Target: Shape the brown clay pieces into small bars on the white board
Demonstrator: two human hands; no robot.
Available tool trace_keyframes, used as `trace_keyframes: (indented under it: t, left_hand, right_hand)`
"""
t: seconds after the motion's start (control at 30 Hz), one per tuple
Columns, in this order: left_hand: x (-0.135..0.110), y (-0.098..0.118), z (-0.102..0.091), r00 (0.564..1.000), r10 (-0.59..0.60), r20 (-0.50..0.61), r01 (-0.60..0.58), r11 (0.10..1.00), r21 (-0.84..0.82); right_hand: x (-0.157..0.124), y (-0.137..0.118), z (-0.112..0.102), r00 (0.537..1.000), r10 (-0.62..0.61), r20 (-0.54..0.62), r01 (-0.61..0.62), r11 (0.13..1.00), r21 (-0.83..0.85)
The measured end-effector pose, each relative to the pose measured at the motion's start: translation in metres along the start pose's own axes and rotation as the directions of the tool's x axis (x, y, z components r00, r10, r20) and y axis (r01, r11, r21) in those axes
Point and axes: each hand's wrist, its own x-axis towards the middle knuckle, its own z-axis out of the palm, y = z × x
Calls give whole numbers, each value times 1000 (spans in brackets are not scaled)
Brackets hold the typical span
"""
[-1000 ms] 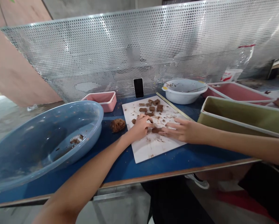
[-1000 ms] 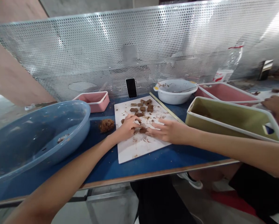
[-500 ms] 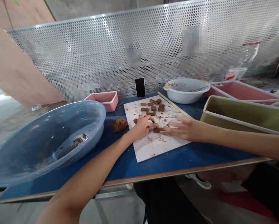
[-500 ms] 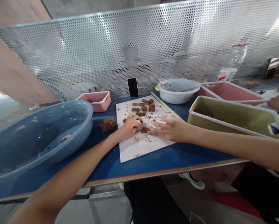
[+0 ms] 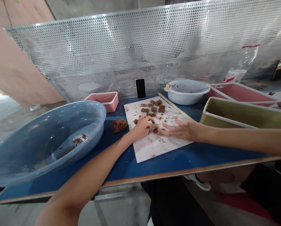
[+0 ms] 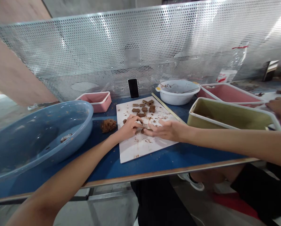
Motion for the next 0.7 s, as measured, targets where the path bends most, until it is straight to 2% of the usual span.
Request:
trace_keyframes:
  t: [0.23, 0.43, 0.7]
  left_hand:
    - [1, -2, 2, 1000, -9, -22, 8, 1000, -15]
    - [3, -4, 3, 1000, -18, -15, 18, 1000, -19]
    - [4, -7, 5, 999, -21, -28, 21, 1000, -3]
  right_hand:
    - [10, 0, -22, 999, -22, 42, 24, 998, -52]
    - [12, -7, -21, 999, 2, 52, 5, 991, -136]
    - [6, -10, -21, 993, 3, 117, 12, 992, -129]
